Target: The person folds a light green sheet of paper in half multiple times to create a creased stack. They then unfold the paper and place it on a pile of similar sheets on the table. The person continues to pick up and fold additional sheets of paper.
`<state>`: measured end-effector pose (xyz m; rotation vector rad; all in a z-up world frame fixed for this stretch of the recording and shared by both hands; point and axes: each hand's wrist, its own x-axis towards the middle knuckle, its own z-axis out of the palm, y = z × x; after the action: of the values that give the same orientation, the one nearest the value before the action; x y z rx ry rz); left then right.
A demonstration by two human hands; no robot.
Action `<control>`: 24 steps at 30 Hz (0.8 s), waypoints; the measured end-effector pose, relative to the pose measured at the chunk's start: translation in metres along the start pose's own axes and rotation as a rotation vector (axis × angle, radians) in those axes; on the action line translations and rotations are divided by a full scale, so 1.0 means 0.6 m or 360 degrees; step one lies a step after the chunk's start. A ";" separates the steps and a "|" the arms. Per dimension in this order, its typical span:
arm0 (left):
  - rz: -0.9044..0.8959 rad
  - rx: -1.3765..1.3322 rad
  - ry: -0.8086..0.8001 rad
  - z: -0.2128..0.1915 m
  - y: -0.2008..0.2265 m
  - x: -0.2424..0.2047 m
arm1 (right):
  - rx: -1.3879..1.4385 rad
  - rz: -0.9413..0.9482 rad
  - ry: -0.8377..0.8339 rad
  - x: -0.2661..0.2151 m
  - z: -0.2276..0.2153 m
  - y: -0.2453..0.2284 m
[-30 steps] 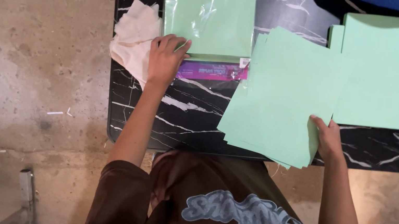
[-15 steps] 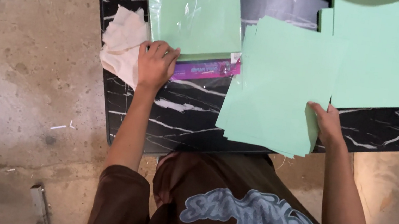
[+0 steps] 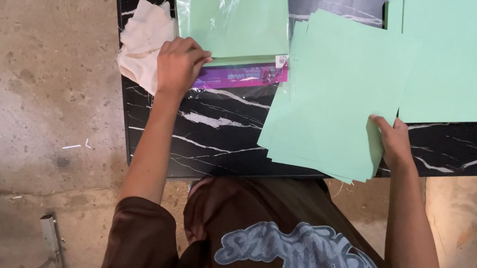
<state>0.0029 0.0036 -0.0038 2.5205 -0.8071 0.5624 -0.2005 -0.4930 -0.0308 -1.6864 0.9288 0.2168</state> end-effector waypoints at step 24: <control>0.0423 0.0027 -0.1012 -0.138 0.340 -0.044 | 0.0022 -0.0020 0.0009 0.004 -0.001 -0.004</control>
<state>-0.1629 -0.0929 0.1074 2.6434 -1.3722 -0.1852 -0.1975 -0.4944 -0.0306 -1.6804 0.9217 0.1967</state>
